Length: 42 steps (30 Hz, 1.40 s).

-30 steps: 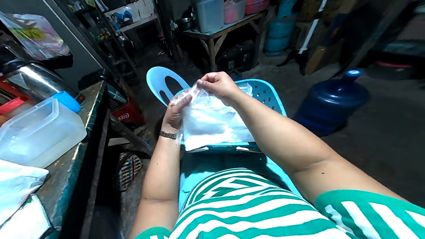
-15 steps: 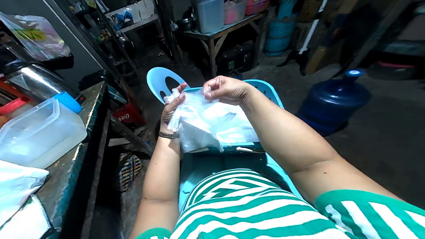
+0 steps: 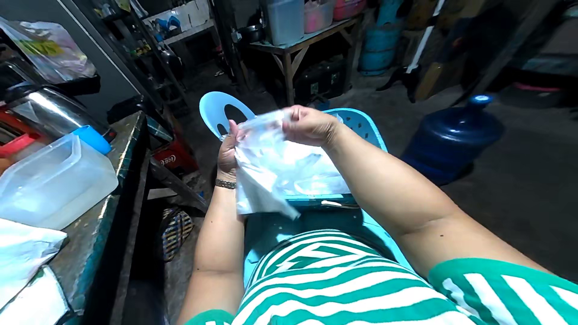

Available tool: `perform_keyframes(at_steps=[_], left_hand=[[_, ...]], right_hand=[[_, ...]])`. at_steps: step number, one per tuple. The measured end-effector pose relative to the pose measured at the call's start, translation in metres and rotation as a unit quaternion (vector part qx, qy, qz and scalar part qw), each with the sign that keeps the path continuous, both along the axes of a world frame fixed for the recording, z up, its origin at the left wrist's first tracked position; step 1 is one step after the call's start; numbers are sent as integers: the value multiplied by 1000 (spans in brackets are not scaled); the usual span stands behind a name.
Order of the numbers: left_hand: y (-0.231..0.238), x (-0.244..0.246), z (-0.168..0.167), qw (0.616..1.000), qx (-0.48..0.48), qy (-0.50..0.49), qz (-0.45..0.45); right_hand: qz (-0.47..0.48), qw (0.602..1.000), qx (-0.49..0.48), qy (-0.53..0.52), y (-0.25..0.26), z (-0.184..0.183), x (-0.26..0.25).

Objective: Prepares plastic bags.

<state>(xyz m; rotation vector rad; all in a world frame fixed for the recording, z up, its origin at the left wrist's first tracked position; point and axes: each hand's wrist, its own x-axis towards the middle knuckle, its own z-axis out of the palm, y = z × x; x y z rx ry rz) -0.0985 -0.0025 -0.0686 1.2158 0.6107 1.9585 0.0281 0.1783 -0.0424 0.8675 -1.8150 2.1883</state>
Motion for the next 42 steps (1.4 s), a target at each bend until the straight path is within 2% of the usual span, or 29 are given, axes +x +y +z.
perform_keyframes(at_steps=[1, 3, 5, 8, 11, 12, 14, 17, 19, 21, 23, 26, 28, 29, 31, 32, 36, 39, 42], left_hand=[[-1, -4, -3, 999, 17, 32, -5], [-7, 3, -3, 994, -13, 83, 76], [-12, 22, 2, 982, -65, 102, 148], [-1, 40, 15, 950, -171, 73, 252], [15, 36, 17, 911, -171, -40, 374], [19, 31, 16, 897, -165, -78, 403], [23, 26, 15, 872, -184, -92, 444], [22, 25, 14, 867, -219, -62, 443], [22, 26, 15, 869, -229, -43, 436], [22, 26, 16, 872, -222, -32, 435], [21, 24, 15, 875, -223, -5, 430], [21, 20, 12, 891, -222, 21, 395], [20, 20, 12, 899, -244, 28, 362], [19, 21, 12, 902, -257, 29, 346], [19, 22, 12, 903, -277, 38, 327], [19, 21, 12, 903, -279, 43, 325], [22, 21, 13, 895, -265, 37, 356], [24, 23, 15, 888, -257, 42, 378], [24, 28, 17, 882, -248, 65, 395]], right_hand=[[-9, 998, -59, 1, 0, 1, 0], [-23, 989, -148, -14, -1, 4, -3], [-51, 984, -166, -35, -6, 5, -5], [-147, 983, -70, -84, -10, 9, -4], [-185, 972, 102, -106, -9, 13, -1], [-193, 968, 121, -101, -9, 14, 0], [-258, 954, 145, -52, -6, 12, -4], [-431, 870, 235, 36, 4, 9, -11], [-485, 833, 263, 39, 5, 7, -13], [-485, 819, 304, -12, 2, 4, -16], [-446, 803, 390, -72, 0, -6, -25], [-308, 769, 532, -175, -8, -32, -40], [-207, 762, 542, -287, -15, -40, -41], [-176, 745, 560, -318, -20, -33, -33], [-155, 697, 640, -283, -28, -20, -26], [-169, 691, 655, -256, -27, -17, -26], [-323, 751, 559, -139, -7, -15, -32], [-358, 801, 472, -87, 6, -7, -27], [-384, 855, 334, -99, 2, -1, -18]])
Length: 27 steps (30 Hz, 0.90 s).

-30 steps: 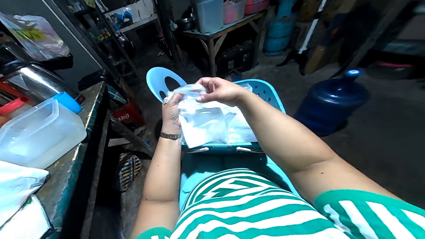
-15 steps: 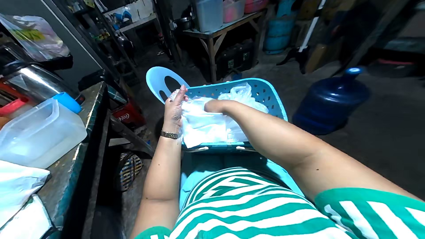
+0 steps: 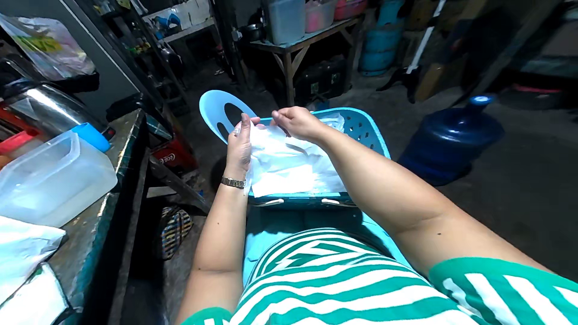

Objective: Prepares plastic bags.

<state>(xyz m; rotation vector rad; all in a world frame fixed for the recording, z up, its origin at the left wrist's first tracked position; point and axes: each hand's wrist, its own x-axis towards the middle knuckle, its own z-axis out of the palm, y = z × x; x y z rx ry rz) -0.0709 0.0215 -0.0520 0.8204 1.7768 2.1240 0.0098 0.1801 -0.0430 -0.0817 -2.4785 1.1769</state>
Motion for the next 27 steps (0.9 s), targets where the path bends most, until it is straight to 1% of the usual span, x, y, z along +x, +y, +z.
perform_keyframes(at_steps=[2, 3, 4, 5, 7, 9, 14, 19, 24, 27], left_hand=[[1, 0, -2, 1000, 5, 21, 4], [1, -1, -2, 999, 3, 33, 10], [0, -1, -2, 999, 2, 40, 12], [-2, -2, -3, 999, 7, 44, 7], [-4, -1, -3, 999, 24, 36, -20], [-6, -2, -4, 998, 27, 22, -46], [-5, 2, -3, 1000, 13, 2, -21], [-7, 3, -1, 998, 30, -24, -50], [-5, 3, -1, 999, 23, -15, -27], [-6, 2, -2, 999, 26, -4, -39]], right_hand=[[28, 995, -99, 0, -5, 2, 2], [45, 992, -121, -3, -7, 3, 3], [57, 992, -112, 1, -9, 4, 3], [53, 995, -83, 16, -10, 5, 3], [29, 998, -8, 50, -11, 4, 1], [-1, 998, 14, 59, -12, 4, 1], [-31, 998, 22, 45, -19, 7, 2], [-48, 996, 19, 78, -20, 7, 3], [-48, 993, -13, 110, -20, 3, 3], [-43, 992, -10, 121, -21, 1, 1]])
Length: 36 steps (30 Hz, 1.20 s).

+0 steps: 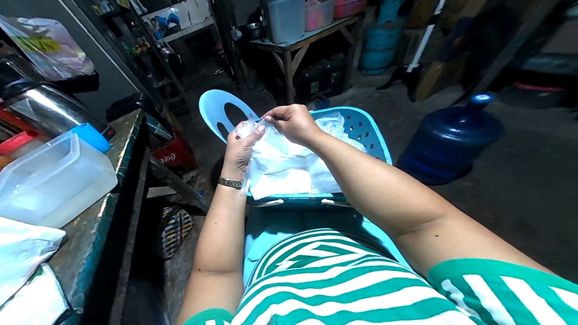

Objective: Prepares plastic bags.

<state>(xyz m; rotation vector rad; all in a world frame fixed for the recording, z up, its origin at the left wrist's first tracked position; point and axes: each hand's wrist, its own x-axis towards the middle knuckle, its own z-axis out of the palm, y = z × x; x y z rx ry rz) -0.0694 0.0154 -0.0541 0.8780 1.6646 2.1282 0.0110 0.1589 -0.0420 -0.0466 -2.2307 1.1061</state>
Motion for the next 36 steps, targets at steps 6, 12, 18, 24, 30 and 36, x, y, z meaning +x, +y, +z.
perform_keyframes(at_steps=[6, 12, 18, 24, 30, 36], left_hand=[[-7, 6, 3, 997, 7, -15, -74], [-8, 5, 1, 995, 31, 22, -89], [-3, 3, 2, 999, 31, -24, -29], [-10, 8, -2, 992, 102, 11, -76], [-15, -4, -6, 976, 69, 101, -182], [-19, -11, -13, 954, 135, 60, -261]], right_hand=[[-20, 997, -70, 24, 3, 3, -1], [128, 882, -452, 41, -3, 11, 1], [120, 960, -252, -2, 6, 7, 4], [64, 982, -166, -60, 2, 5, 0], [176, 857, -483, 28, 0, 9, 1], [278, 910, -286, -115, 10, 7, 15]])
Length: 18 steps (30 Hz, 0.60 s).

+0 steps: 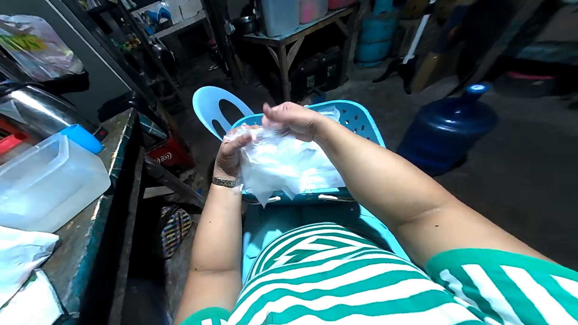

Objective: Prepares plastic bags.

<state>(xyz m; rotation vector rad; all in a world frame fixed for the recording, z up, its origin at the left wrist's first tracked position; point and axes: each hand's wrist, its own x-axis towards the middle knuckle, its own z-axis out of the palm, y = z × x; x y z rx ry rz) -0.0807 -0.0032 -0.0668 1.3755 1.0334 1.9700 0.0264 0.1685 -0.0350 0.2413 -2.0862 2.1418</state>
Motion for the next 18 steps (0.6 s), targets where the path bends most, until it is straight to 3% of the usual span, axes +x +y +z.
perform_keyframes(at_steps=[3, 6, 9, 12, 14, 16, 18], left_hand=[[-1, -8, -1, 995, 33, -90, -41], [-4, -2, -2, 994, 31, -103, 19], [-4, -2, -4, 998, 0, -58, -2], [-7, 5, -1, 1000, -6, 2, -13], [-8, 3, -5, 999, 18, -28, -1], [-3, 2, -1, 997, 28, -76, 4], [1, 4, 6, 992, -1, -124, 12]], right_hand=[[120, 990, 62, 34, 6, -3, 2], [93, 986, -72, 121, 8, -9, -4], [73, 968, -188, 149, 13, -6, -8], [21, 988, -120, 99, 8, -1, -6], [12, 998, -20, 55, 7, 1, -3], [74, 993, 87, 16, 6, 4, 8], [161, 982, 95, 16, 7, 3, 10]])
